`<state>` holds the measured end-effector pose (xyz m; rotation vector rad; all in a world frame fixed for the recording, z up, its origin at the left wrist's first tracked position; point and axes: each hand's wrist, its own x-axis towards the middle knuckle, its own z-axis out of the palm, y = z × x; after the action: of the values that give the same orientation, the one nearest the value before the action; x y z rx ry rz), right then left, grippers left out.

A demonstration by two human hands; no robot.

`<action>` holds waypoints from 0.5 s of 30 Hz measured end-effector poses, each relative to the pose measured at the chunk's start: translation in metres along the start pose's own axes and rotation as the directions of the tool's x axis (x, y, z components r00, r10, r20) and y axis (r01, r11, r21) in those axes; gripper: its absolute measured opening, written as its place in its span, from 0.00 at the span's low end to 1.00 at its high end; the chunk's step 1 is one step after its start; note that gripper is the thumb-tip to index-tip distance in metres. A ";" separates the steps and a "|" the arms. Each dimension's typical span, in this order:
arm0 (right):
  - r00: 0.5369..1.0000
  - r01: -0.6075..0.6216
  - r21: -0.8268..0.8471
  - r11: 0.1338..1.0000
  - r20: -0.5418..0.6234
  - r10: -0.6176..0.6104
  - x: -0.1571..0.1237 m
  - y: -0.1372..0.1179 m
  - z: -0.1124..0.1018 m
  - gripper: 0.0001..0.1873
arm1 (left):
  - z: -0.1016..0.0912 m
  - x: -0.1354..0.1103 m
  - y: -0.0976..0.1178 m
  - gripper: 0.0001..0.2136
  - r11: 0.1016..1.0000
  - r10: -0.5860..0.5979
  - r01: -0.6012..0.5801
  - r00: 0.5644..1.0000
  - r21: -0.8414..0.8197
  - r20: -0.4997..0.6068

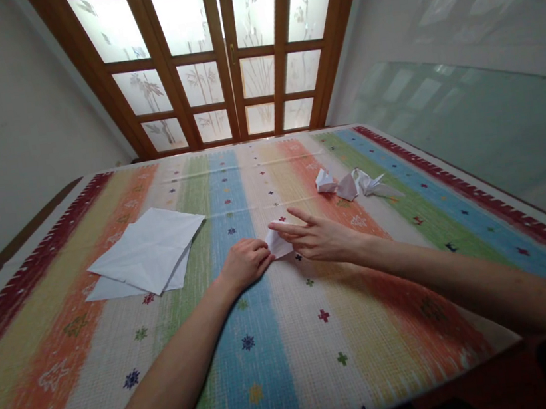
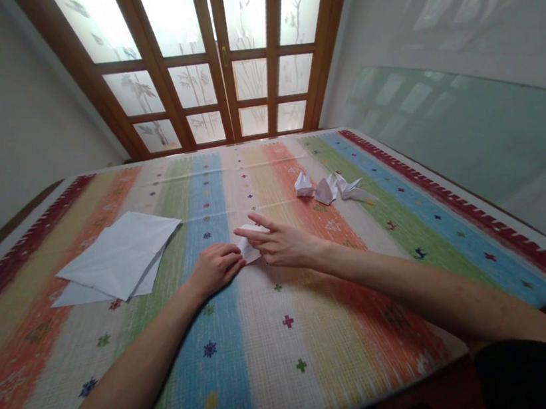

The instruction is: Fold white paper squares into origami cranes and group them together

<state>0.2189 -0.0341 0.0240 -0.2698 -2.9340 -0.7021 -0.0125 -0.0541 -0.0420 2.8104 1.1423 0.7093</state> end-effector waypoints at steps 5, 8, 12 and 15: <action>0.998 -0.034 -0.066 0.997 0.056 0.037 0.010 0.004 -0.014 0.11 | 0.001 0.000 0.000 0.16 0.999 0.019 -0.019 1.000 0.026 -0.005; 0.989 0.041 -0.107 0.993 0.144 -0.026 0.017 0.006 -0.019 0.12 | 0.002 0.001 0.000 0.14 0.999 0.004 -0.003 1.000 0.041 -0.026; 0.967 0.094 -0.159 0.983 0.248 -0.052 0.023 0.008 -0.012 0.04 | 0.002 0.001 -0.002 0.13 1.000 -0.012 0.012 1.000 0.006 -0.023; 0.976 0.000 -0.161 0.987 0.216 0.035 0.025 0.009 -0.002 0.06 | 0.002 0.001 -0.003 0.13 0.999 -0.046 0.046 0.999 -0.019 -0.004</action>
<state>0.1966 -0.0230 0.0334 -0.4126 -3.0782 -0.9660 -0.0130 -0.0504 -0.0439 2.7595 1.1902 0.7194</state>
